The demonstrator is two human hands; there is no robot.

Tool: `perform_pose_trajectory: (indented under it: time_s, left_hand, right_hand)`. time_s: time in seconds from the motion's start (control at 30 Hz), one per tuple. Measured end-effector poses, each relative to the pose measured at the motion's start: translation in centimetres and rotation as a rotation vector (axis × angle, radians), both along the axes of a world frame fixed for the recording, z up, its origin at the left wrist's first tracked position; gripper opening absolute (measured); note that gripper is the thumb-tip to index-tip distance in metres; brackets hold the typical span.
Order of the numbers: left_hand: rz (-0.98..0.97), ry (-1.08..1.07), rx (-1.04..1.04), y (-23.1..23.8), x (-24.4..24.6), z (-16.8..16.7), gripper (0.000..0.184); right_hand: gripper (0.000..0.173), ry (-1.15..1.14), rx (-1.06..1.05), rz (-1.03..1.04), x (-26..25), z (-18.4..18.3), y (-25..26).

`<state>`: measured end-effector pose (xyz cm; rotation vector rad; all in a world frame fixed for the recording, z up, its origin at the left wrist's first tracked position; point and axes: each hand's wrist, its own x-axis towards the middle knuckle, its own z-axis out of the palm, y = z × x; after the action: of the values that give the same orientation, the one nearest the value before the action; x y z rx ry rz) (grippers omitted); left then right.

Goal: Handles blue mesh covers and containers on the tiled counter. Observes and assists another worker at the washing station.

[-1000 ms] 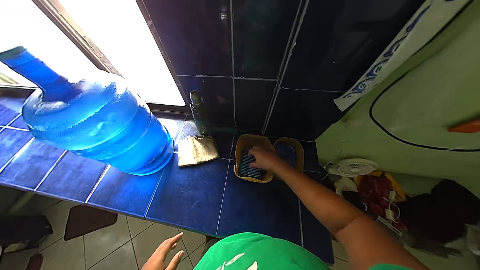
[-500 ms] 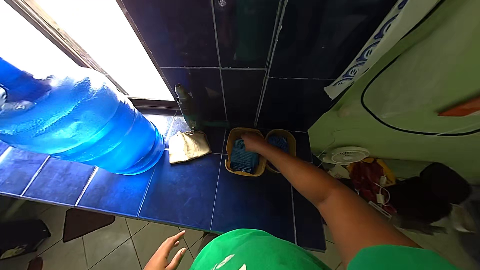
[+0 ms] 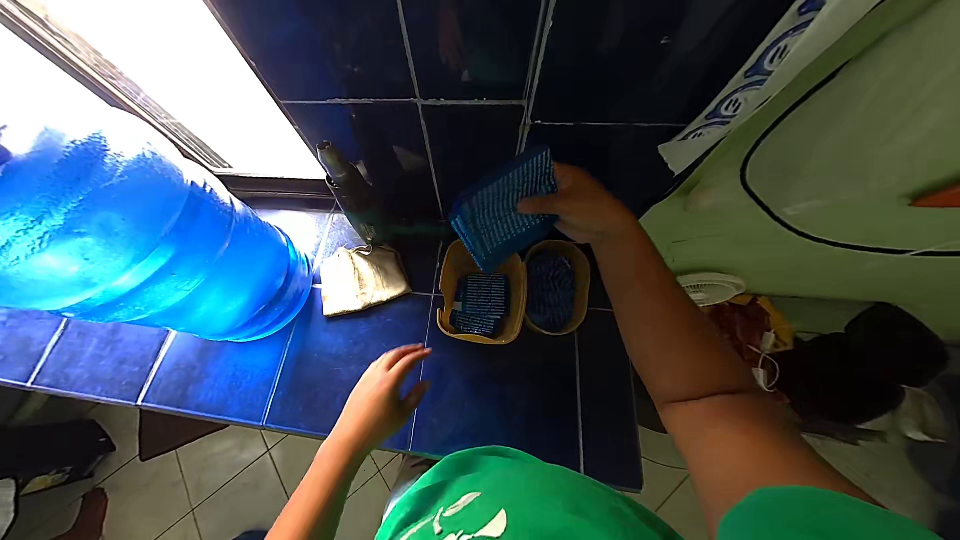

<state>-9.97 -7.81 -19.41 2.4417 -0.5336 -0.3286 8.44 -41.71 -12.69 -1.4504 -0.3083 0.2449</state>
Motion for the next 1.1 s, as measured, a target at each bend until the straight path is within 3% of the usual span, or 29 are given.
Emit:
perform_pose_trajectory:
  time_s: [0.1,0.2,0.33,0.4,0.47,0.57,0.7,0.8,0.87,0.9,1.0,1.1]
  left_hand:
    - [-0.118,0.072,0.097,-6.9,8.1,0.6,0.044]
    - [-0.015,0.167,0.33,-12.1,13.8,-2.7,0.06]
    - [0.079,0.164,0.566,-14.7,17.1,-7.0,0.075]
    - [0.104,0.129,0.467,-14.5,18.1,-6.5,0.059]
    - [0.127,0.063,0.218,-13.4,18.6,-5.4,0.051]
    - [0.146,0.046,-0.111,-12.6,17.2,-0.8,0.057]
    - [-0.095,0.049,-0.242,-14.9,16.2,5.9,0.063]
    - [-0.242,0.076,-0.319,-16.0,16.3,8.1,0.076]
    - [-0.224,0.112,-0.464,-14.8,16.8,6.2,0.076]
    - [-0.202,0.119,-0.474,-13.8,17.0,4.5,0.065]
    - [-0.264,0.107,-0.115,-11.6,17.0,-2.1,0.028]
    - [-0.418,0.113,0.195,-12.3,17.9,-6.8,0.037]
  right_hand:
    - [0.042,0.056,0.098,-0.063,-1.3,-1.1,-0.1]
    - [0.042,0.103,0.282,-0.221,-4.0,-1.7,-0.8]
    - [0.048,0.113,0.415,-0.369,-7.6,-4.8,-4.8]
    - [0.046,0.13,0.384,-0.414,-9.2,-6.4,-7.4]
    - [0.042,0.158,0.341,-0.461,-10.4,-7.5,-9.1]
    - [0.037,0.157,0.209,-0.388,-11.0,-8.3,-9.7]
    - [0.058,0.022,0.018,-0.162,-8.7,-7.2,-7.1]
    - [0.041,-0.022,-0.103,-0.257,-7.7,-6.2,-5.6]
    - [0.037,-0.077,-0.051,-0.308,-7.6,-6.6,-6.5]
    - [0.036,-0.095,0.007,-0.341,-7.6,-7.0,-7.3]
    - [0.038,-0.051,0.195,-0.452,-8.5,-8.5,-9.6]
    - [0.037,0.025,0.269,-0.529,-9.6,-9.0,-10.5]
